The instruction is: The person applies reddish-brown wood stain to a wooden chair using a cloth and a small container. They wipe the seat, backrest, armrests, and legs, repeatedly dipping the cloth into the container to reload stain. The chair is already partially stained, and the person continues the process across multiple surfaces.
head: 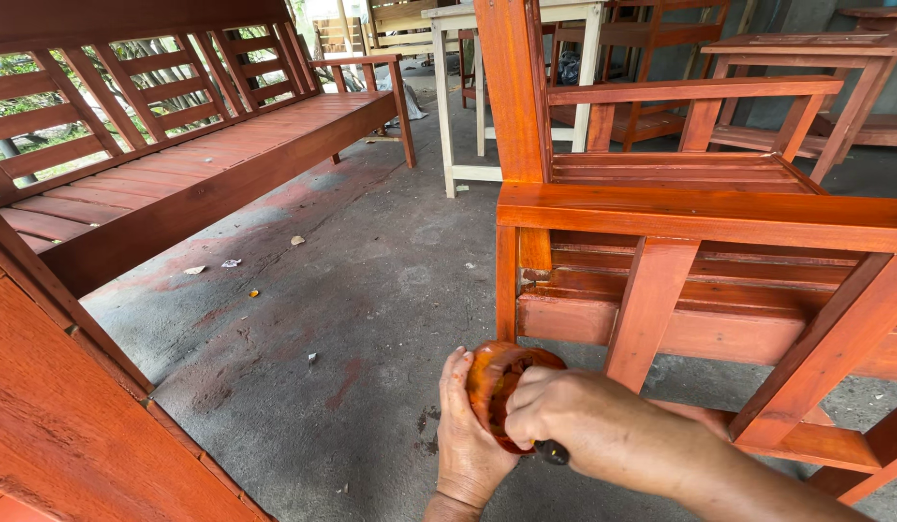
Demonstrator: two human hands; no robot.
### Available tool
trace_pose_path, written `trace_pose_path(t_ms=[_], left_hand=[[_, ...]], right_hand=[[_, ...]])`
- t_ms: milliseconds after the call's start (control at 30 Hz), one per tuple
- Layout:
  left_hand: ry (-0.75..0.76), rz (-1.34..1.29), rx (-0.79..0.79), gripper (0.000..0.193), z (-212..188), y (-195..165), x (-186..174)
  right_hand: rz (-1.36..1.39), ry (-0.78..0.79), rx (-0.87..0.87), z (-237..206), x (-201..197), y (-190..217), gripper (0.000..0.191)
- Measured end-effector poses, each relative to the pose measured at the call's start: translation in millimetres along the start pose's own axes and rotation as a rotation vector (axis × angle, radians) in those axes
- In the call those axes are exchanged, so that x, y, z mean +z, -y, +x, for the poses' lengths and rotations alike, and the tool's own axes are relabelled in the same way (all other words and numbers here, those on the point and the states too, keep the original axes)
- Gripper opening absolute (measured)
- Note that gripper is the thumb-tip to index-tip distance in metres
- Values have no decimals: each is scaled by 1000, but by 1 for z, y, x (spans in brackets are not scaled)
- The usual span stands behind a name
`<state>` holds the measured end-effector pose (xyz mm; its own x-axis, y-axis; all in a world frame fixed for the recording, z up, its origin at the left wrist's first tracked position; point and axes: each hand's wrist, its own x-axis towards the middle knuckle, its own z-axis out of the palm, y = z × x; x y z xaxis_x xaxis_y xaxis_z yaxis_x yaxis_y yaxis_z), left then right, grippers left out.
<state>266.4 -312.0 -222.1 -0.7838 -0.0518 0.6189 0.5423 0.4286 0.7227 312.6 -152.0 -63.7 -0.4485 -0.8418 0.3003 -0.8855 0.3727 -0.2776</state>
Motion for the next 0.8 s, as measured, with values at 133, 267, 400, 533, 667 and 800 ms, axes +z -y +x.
trace_pose_path(t_ms=[133, 267, 400, 533, 667, 800], left_hand=[[-91, 47, 63, 117, -1, 2, 2], [-103, 90, -25, 119, 3, 0, 3], [-51, 54, -266, 116, 12, -12, 7], [49, 51, -426, 125, 19, -26, 16], [124, 60, -430, 124, 25, -29, 17], [102, 43, -473, 124, 28, -28, 18]], right_hand=[[54, -48, 114, -7, 17, -11, 17], [58, -202, 173, -24, 22, -21, 21], [166, -487, 321, -41, 34, -32, 17], [215, -726, 362, -52, 47, -52, 21], [466, -911, 530, -69, 47, -62, 17], [402, -1028, 477, -78, 39, -62, 17]])
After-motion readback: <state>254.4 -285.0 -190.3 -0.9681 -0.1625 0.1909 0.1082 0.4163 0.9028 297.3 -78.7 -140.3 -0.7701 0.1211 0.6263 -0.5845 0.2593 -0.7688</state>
